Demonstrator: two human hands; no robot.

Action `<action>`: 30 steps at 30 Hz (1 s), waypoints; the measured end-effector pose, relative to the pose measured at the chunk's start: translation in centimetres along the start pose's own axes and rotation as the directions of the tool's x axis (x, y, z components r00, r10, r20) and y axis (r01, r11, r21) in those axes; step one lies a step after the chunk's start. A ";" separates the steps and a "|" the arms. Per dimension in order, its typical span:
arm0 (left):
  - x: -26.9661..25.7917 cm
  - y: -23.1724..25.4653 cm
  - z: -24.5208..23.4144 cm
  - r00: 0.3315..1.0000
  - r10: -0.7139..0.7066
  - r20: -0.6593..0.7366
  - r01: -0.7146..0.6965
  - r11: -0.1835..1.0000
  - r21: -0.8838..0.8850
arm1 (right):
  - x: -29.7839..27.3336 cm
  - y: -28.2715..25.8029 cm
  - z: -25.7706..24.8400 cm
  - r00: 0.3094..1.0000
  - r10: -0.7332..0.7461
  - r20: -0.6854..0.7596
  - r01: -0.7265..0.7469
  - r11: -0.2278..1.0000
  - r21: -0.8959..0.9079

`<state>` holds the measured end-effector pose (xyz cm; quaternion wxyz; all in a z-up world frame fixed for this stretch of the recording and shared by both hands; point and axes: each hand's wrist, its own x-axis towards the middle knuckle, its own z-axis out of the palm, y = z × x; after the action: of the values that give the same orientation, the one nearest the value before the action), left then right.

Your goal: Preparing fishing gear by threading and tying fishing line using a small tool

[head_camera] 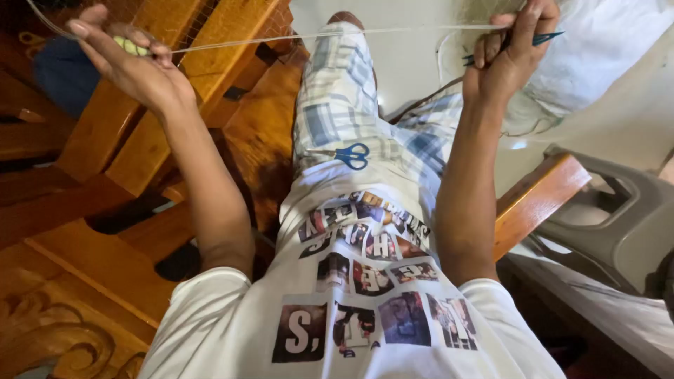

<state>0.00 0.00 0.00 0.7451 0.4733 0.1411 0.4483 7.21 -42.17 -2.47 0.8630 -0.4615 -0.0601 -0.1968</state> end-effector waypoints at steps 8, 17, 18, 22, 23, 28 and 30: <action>4.4 -0.8 -6.1 0.992 0.024 -0.124 -0.024 1.000 -0.003 | -3.3 3.8 0.8 0.973 0.224 -0.055 -0.217 0.969 0.121; 0.3 1.8 -3.7 0.982 0.036 -0.187 0.017 0.961 0.277 | -6.2 -0.2 9.0 0.978 0.133 0.160 -0.126 0.990 -0.057; -1.0 1.2 -3.0 0.983 0.090 -0.157 -0.035 0.945 0.325 | -6.6 -0.7 9.8 0.984 0.128 0.125 -0.117 0.989 -0.091; -10.5 2.1 6.1 0.964 0.129 0.231 -0.188 0.949 0.253 | -7.8 -1.8 11.6 0.990 0.067 0.128 -0.052 0.992 -0.117; -12.2 3.0 7.3 0.836 -0.139 0.531 0.017 0.973 0.228 | -8.2 -2.2 12.1 0.983 0.028 0.182 -0.006 0.993 -0.119; -15.1 6.1 11.1 0.735 -0.348 0.582 0.339 0.932 0.128 | -9.0 -3.1 13.2 0.983 0.055 0.173 -0.040 0.996 -0.085; -14.5 6.2 10.6 0.813 -0.346 0.468 0.444 0.889 -0.114 | -8.5 -3.4 14.0 0.987 0.095 0.130 -0.086 0.993 -0.075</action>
<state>-4.65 -16.81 7.52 0.8816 0.4368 0.0169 0.1780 -0.85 -29.96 5.68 0.8486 -0.5053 -0.0897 -0.1281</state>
